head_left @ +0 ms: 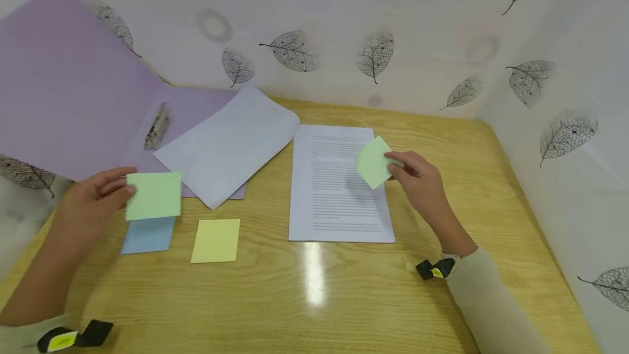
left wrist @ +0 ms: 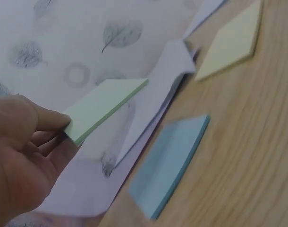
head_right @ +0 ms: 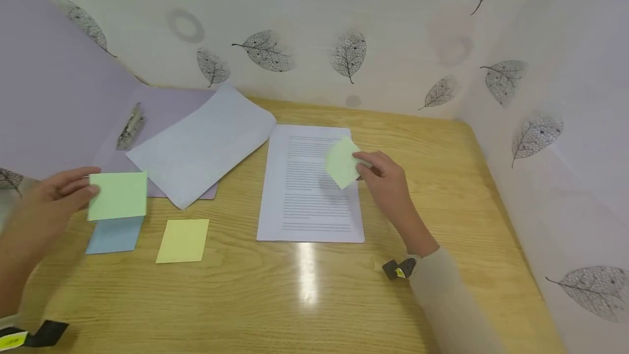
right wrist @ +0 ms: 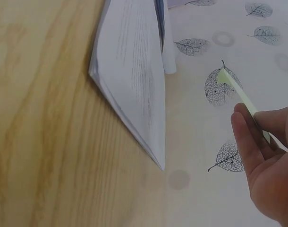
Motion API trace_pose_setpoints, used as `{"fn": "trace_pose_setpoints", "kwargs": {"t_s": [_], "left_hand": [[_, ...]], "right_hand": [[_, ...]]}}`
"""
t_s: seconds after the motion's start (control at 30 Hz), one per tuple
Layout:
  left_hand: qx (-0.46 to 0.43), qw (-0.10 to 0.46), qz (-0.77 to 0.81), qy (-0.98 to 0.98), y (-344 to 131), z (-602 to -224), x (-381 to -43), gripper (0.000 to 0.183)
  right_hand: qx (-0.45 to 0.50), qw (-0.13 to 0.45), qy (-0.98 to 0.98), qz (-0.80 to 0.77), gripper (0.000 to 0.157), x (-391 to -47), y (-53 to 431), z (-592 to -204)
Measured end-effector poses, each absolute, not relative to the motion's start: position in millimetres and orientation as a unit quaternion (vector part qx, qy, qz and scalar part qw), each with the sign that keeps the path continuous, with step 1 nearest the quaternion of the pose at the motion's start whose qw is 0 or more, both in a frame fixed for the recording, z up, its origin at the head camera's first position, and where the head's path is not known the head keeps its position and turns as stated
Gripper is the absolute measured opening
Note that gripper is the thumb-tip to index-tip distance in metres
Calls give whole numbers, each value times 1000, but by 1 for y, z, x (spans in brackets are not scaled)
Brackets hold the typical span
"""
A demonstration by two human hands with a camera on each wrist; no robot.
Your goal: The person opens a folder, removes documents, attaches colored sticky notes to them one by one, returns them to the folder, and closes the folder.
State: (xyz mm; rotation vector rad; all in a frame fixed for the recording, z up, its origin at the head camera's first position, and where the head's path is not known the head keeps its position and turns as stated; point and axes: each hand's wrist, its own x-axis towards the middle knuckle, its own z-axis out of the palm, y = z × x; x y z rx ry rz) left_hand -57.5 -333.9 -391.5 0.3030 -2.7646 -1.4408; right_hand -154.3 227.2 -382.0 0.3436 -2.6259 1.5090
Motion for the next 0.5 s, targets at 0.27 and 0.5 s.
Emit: {"fn": "trace_pose_setpoints", "kwargs": {"t_s": [0.27,0.5], "left_hand": [[153,66,-316,-934,-418,-427,-39,48],[137,74,-341,-927,-445,-447,-34,46]], "right_hand": [[108,42,-869,481,28,-151,232,-384],[120,46,-863,489,27,-152,230,-389]]}}
